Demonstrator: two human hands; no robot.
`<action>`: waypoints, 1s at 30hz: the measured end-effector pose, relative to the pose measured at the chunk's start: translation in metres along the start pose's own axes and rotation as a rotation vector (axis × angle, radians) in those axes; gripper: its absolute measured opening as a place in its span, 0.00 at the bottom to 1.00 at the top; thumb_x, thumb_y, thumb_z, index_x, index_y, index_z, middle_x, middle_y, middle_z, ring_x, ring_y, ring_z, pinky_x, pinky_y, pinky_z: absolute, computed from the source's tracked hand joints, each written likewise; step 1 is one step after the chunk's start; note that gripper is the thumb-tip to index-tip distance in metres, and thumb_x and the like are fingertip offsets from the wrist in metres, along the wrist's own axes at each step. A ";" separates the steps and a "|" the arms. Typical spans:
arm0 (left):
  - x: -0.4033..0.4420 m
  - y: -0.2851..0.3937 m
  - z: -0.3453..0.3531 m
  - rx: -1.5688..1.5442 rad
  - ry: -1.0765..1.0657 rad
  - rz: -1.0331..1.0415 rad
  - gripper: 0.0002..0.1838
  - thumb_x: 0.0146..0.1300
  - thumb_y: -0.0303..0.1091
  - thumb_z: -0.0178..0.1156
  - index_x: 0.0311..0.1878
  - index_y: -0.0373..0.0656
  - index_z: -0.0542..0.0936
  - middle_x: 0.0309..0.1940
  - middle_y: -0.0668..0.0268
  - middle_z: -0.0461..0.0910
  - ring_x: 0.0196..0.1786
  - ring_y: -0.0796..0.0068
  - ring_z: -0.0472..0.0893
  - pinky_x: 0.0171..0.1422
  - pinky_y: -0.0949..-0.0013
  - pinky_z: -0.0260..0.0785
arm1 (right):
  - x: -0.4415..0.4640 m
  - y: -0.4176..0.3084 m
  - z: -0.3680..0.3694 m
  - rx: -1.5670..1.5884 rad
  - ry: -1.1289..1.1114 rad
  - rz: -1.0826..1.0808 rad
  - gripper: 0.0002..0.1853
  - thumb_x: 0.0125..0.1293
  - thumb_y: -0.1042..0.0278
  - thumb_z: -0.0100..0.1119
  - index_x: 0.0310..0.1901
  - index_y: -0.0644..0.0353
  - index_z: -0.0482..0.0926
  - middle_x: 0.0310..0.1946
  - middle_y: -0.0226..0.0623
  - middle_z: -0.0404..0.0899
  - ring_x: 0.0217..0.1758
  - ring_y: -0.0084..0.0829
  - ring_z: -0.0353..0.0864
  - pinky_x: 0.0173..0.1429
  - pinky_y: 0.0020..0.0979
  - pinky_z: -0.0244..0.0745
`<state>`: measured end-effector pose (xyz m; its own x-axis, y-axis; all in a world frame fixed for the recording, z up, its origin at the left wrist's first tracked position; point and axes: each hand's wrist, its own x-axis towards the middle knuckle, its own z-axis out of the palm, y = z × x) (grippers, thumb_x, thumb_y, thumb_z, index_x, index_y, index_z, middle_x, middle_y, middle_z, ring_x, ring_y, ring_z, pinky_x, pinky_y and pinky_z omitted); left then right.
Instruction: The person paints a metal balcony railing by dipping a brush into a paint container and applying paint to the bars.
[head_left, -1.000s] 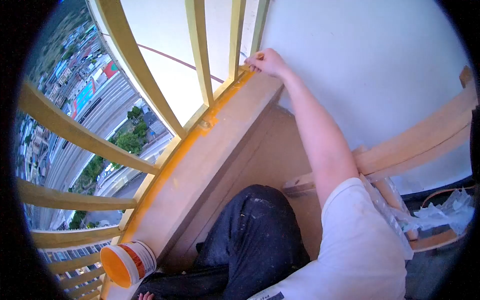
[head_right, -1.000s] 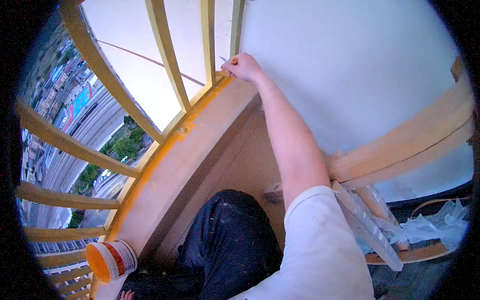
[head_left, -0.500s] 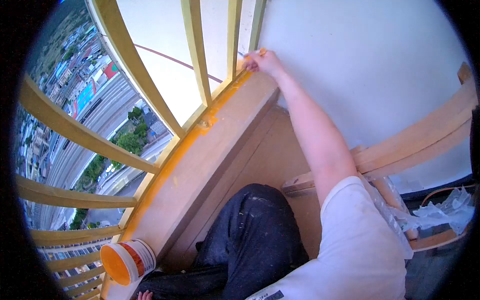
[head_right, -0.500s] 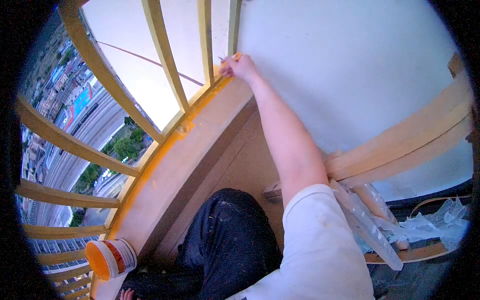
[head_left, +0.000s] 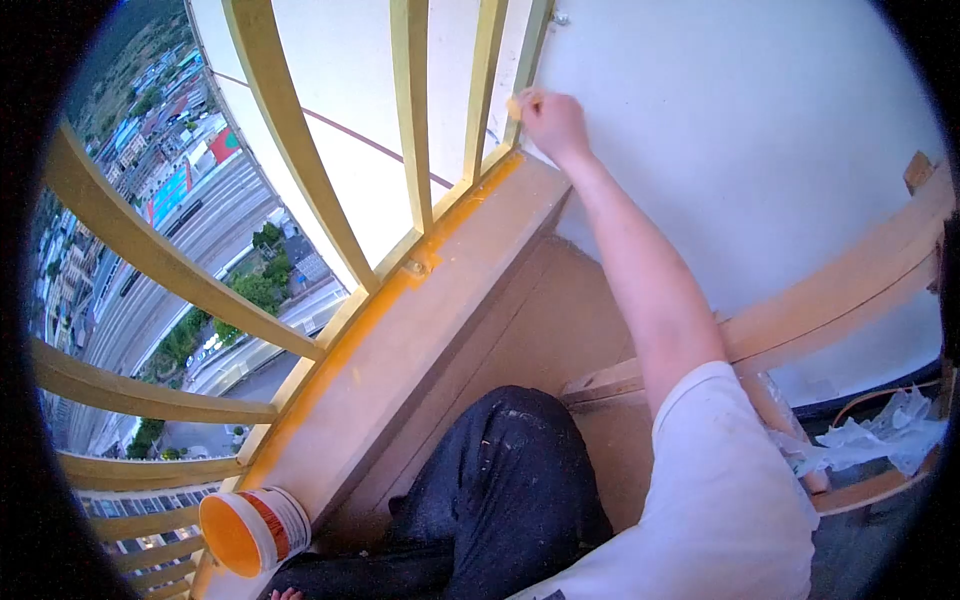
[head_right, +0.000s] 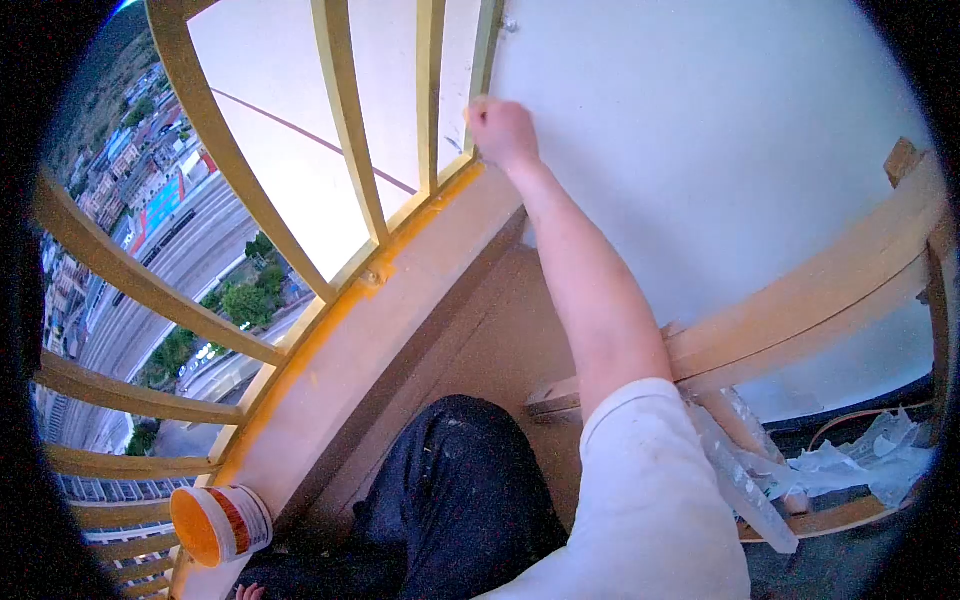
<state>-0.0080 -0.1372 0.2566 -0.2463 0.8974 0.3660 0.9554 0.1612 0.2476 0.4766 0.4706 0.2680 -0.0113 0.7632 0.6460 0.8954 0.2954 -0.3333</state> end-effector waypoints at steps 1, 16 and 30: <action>0.001 0.000 0.000 0.002 -0.002 -0.001 0.19 0.73 0.42 0.55 0.47 0.34 0.84 0.48 0.52 0.85 0.57 0.47 0.80 0.71 0.46 0.65 | 0.003 0.001 -0.002 -0.003 0.003 -0.003 0.14 0.74 0.57 0.51 0.46 0.51 0.87 0.36 0.48 0.86 0.42 0.53 0.85 0.47 0.51 0.79; -0.006 -0.007 -0.004 -0.005 0.036 0.007 0.19 0.74 0.43 0.55 0.47 0.34 0.85 0.48 0.53 0.86 0.57 0.48 0.81 0.71 0.47 0.66 | -0.092 -0.064 0.002 0.219 -0.025 0.411 0.16 0.75 0.55 0.55 0.36 0.56 0.86 0.34 0.43 0.88 0.39 0.44 0.87 0.46 0.46 0.80; -0.006 -0.007 -0.004 -0.008 0.043 0.017 0.18 0.74 0.42 0.55 0.47 0.35 0.85 0.48 0.54 0.86 0.57 0.49 0.81 0.70 0.48 0.67 | -0.096 -0.086 0.034 0.186 -0.173 -0.060 0.17 0.73 0.58 0.58 0.38 0.64 0.86 0.26 0.49 0.85 0.29 0.49 0.85 0.37 0.43 0.78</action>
<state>-0.0137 -0.1451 0.2564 -0.2372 0.8814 0.4085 0.9582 0.1430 0.2478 0.3857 0.3921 0.2110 -0.1524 0.8234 0.5466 0.7936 0.4316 -0.4289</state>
